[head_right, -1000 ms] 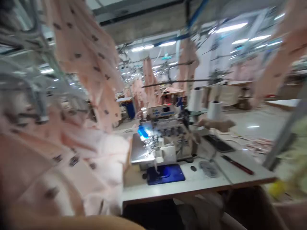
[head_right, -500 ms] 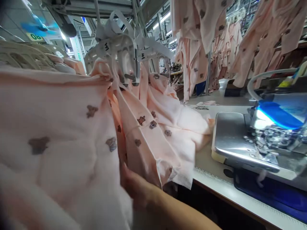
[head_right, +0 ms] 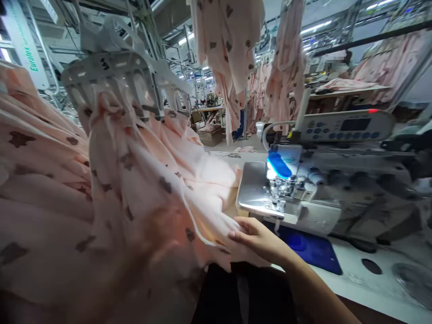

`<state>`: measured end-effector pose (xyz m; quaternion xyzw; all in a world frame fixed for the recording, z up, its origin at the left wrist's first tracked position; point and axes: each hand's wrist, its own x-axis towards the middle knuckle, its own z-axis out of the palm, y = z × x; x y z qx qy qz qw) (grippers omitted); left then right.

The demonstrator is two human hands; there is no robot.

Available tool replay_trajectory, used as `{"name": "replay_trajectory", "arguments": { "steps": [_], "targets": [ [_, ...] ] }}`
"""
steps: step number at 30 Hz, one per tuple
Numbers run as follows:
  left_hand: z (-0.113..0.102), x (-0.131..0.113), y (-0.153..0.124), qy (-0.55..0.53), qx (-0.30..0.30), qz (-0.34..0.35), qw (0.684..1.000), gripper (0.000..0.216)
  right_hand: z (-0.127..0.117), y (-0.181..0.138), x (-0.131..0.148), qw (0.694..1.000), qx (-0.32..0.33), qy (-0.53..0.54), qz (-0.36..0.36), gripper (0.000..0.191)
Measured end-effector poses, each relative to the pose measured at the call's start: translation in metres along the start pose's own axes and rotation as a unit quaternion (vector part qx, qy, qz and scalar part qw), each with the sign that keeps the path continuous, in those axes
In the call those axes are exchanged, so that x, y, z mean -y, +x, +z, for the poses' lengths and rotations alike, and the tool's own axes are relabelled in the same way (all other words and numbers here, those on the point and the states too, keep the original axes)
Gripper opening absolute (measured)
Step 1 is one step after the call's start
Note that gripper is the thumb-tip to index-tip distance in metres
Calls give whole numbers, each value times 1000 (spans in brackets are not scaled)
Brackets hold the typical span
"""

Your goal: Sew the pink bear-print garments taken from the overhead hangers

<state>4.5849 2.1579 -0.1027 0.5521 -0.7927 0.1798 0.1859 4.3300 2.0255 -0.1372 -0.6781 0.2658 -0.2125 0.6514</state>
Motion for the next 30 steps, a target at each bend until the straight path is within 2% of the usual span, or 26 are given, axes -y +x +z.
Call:
{"name": "replay_trajectory", "arguments": {
  "steps": [2,3,6,8,10,12,14,15,18,23,27,30],
  "targets": [
    [26,-25,22,18,-19,137,990,23,-6,-10,-2,1000,-19,-12,-7,34],
    [35,-37,35,24,-25,181,983,16,-10,-16,-1,999,-29,-17,-8,34],
    [42,-70,68,-23,-34,220,975,12,-22,-35,7,996,-86,-36,-14,36],
    [41,-85,87,-69,-48,235,968,8,-31,-42,10,983,-166,-71,-34,35],
    [47,-95,104,-101,-72,225,966,8,-38,-42,8,943,-296,-141,-53,29],
    [64,-98,120,-118,-91,188,971,14,-45,-36,3,876,-428,-217,-45,23],
    [85,-97,133,-131,-89,151,976,23,-51,-27,-3,818,-513,-258,-30,27],
    [94,-94,139,-139,-79,135,978,27,-54,-22,-5,805,-530,-265,-27,30],
    [103,-84,148,-178,-39,103,978,32,-58,-15,-11,799,-540,-261,-41,29],
    [88,-76,153,-182,0,89,979,37,-53,-26,-17,793,-556,-231,-95,19],
    [87,-78,156,-182,26,102,978,38,-43,-34,-18,765,-523,-326,-185,18],
    [93,-78,161,-184,29,103,977,39,-41,-31,-19,754,-499,-396,-162,22]
  ]
}}
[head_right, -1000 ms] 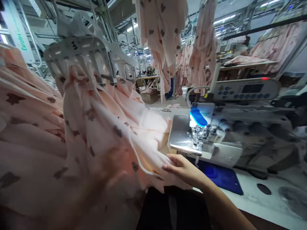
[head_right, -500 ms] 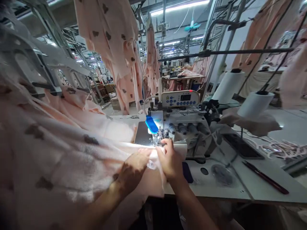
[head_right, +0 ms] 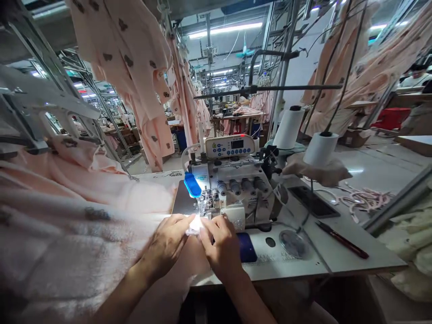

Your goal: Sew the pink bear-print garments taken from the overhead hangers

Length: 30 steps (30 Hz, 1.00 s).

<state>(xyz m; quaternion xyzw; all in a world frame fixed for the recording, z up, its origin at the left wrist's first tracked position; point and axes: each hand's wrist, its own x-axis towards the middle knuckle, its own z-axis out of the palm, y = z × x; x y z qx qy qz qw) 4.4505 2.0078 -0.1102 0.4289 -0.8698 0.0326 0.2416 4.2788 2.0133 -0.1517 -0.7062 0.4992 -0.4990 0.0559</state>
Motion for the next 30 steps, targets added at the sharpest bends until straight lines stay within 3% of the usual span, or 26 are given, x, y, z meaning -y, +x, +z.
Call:
{"name": "replay_trajectory", "arguments": {
  "steps": [4,8,10,13,16,18,23,26,30],
  "targets": [
    [2,5,7,9,-3,-36,999,39,3,3,-1,998,-33,-10,57,28],
    [-6,0,4,29,-31,5,999,32,4,-11,8,975,-50,212,30,53],
    [-12,-5,-4,58,-56,43,996,22,10,-24,14,943,18,326,56,62],
    [-20,-11,-17,140,-91,35,985,21,17,-43,21,885,139,409,173,52],
    [-23,-13,-20,138,-77,-18,987,25,14,-48,28,845,158,440,259,53],
    [-22,-13,-14,101,-57,-55,992,26,7,-43,31,848,149,432,268,49],
    [-12,-6,22,75,22,-122,989,30,3,-15,24,910,84,304,268,35],
    [-5,2,38,72,80,-142,984,27,11,-9,14,911,66,274,303,31],
    [-3,6,38,94,139,-127,978,25,14,-20,12,903,73,303,297,29]
  ]
}}
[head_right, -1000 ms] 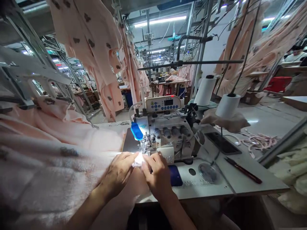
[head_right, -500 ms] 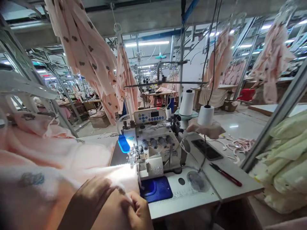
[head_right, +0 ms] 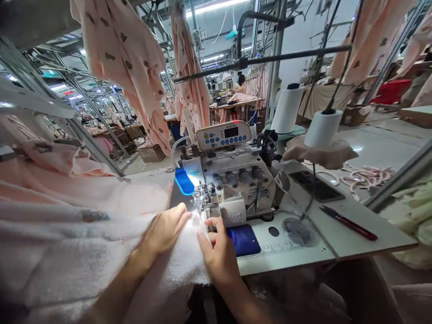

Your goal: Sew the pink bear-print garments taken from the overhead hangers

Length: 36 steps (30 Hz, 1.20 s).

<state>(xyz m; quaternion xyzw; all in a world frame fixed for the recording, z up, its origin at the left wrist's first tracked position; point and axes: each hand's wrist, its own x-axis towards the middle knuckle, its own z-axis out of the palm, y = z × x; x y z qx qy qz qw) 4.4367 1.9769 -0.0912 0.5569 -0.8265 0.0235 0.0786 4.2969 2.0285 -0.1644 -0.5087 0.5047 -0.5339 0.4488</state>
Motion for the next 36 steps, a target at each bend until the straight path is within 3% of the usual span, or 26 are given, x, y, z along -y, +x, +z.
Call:
{"name": "replay_trajectory", "arguments": {
  "steps": [5,8,14,19,33,36],
  "targets": [
    [-3,-6,-9,58,54,-20,997,29,-7,-16,5,994,12,-72,-77,20],
    [-3,-14,-6,84,59,-37,994,28,-11,-15,10,988,6,-103,-118,28],
    [-3,-26,14,103,31,-62,992,30,-13,6,12,991,-21,-110,-76,40],
    [-1,-22,22,105,13,-64,992,31,-11,18,15,998,-22,-61,-18,29],
    [-6,-19,34,105,-24,-55,993,31,-7,28,16,998,-38,-49,-17,20],
    [-1,-19,17,93,-69,-48,992,31,-8,21,15,998,-42,-40,-16,21]
  ]
}}
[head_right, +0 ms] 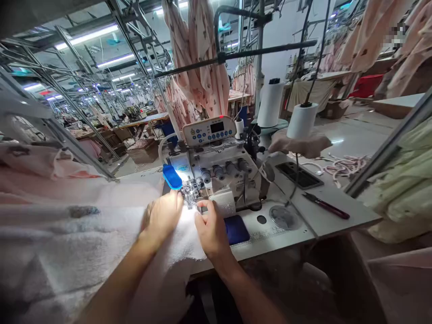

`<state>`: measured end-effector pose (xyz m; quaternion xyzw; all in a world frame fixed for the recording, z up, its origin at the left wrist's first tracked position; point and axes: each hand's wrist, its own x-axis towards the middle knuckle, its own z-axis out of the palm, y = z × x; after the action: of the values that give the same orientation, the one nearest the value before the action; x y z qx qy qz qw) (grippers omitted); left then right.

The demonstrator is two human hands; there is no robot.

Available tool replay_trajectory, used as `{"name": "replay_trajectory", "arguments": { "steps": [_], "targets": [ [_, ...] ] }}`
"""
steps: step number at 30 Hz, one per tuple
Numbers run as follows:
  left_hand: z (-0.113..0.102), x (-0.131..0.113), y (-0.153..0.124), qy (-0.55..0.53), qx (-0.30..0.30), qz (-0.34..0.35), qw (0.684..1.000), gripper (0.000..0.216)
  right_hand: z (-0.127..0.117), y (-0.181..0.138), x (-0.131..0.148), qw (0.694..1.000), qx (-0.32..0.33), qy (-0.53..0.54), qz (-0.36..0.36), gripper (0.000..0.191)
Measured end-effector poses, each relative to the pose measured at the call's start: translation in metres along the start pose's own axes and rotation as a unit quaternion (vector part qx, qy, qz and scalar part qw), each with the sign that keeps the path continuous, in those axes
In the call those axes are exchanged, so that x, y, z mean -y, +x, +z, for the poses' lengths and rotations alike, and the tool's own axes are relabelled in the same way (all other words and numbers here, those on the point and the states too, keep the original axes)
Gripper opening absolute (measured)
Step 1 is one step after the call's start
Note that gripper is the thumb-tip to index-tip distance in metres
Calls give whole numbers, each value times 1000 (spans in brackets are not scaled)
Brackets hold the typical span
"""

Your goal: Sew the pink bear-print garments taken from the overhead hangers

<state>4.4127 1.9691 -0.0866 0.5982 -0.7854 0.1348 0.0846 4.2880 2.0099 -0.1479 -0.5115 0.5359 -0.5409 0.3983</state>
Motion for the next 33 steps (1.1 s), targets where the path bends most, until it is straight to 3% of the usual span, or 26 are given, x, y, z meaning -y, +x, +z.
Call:
{"name": "replay_trajectory", "arguments": {
  "steps": [2,4,7,10,11,14,16,20,25,29,31,33],
  "targets": [
    [7,-1,-28,-37,-63,61,995,31,-2,-13,-1,1000,13,24,-5,24],
    [18,-3,-61,-116,-157,187,963,50,-4,-30,-4,997,48,66,0,28],
    [35,-5,-95,-197,-199,203,938,45,-4,-47,-13,993,57,99,15,29],
    [40,-6,-102,-265,-231,189,917,28,-2,-45,-22,998,-35,49,-23,27],
    [39,-6,-101,-280,-233,181,914,27,-1,-42,-25,998,-32,41,-30,26],
    [33,-5,-101,-287,-207,149,923,28,-1,-41,-28,991,109,83,5,20],
    [30,-5,-104,-269,-209,140,930,27,-5,-48,-25,980,164,105,26,22],
    [26,-9,-112,-227,-213,170,935,29,-18,-66,-10,987,143,65,20,31],
    [21,-17,-117,-283,-234,178,913,28,-28,-74,6,989,137,33,33,37],
    [21,-15,-123,-233,-246,203,919,29,-37,-77,6,964,221,124,83,33],
    [22,-13,-125,-193,-251,212,925,27,-41,-75,0,970,226,87,38,27],
    [20,-11,-124,-180,-253,222,924,26,-43,-68,-7,986,131,-31,-96,19]
  ]
}}
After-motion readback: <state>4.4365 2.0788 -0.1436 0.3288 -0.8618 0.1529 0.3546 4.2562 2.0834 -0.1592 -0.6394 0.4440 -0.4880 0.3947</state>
